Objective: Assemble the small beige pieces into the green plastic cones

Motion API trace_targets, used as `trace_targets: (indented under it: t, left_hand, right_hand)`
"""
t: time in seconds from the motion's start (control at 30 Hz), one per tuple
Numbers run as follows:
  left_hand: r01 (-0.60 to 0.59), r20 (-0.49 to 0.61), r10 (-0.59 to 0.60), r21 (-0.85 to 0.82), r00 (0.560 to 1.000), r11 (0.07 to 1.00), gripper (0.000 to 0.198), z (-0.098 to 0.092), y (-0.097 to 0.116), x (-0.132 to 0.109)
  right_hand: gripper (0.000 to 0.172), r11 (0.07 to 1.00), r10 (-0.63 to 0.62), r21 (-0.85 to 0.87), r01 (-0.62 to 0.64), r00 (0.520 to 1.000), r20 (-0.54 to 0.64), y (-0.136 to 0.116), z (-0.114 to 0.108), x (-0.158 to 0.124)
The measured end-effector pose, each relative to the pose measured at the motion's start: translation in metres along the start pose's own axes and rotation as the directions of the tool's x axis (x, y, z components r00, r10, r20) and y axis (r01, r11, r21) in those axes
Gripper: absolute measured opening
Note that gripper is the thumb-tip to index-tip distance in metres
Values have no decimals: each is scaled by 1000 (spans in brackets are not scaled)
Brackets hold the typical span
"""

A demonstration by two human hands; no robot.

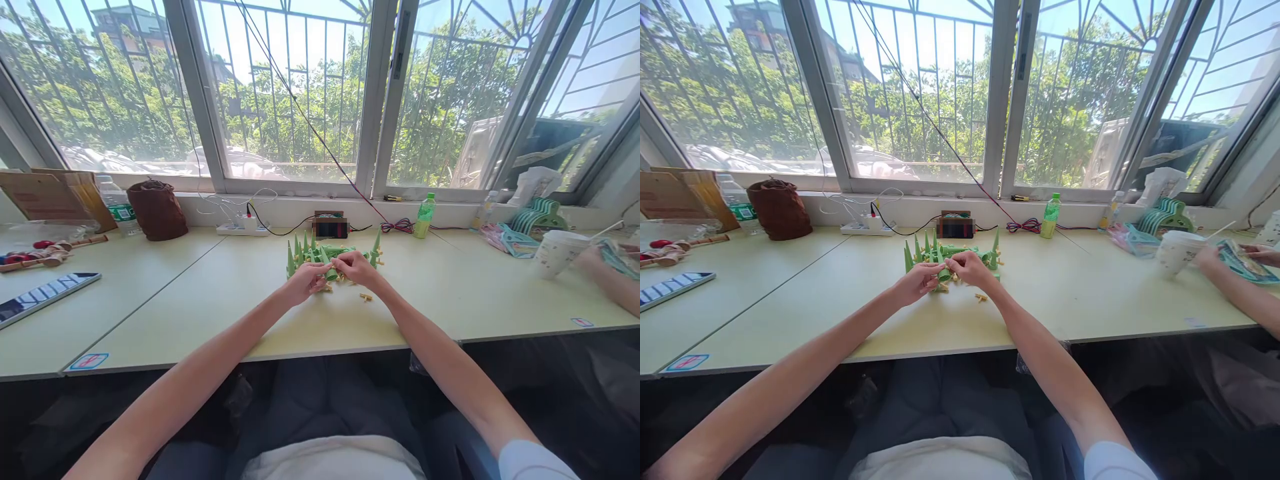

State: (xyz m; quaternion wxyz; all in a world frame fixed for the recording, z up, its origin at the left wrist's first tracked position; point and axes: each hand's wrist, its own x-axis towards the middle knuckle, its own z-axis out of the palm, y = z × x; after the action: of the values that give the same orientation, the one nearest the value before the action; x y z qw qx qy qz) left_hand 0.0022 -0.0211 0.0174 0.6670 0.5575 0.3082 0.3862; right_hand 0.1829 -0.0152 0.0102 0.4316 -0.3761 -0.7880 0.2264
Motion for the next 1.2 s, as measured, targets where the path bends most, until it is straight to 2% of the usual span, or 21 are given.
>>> trace_targets:
  t: [0.2,0.33,0.5,0.7,1.0,1.2]
  left_hand:
    - [1,-6,-1,-4,1000,1000,30,0,-1,0]
    - [-28,0,28,49,1000,998,34,0,-2,2]
    - [-150,-11,154,168,988,974,42,0,-6,4]
    - [-258,25,263,313,964,914,41,1,-8,3]
    - [-233,139,198,305,970,924,40,-9,-10,6]
    - [-226,157,186,293,970,929,40,-9,-9,4]
  right_hand:
    - [48,1000,-4,9,4,1000,-19,0,1,0]
    - [48,999,15,34,-15,1000,-11,-1,1,0]
    - [47,999,12,48,-11,1000,-24,-3,0,0]
    - [44,996,-61,-63,58,997,-49,-5,-1,-2]
    - [41,992,-105,-75,104,994,-13,-13,1,-5]
    - [40,990,-125,-68,125,992,1,-13,2,-5]
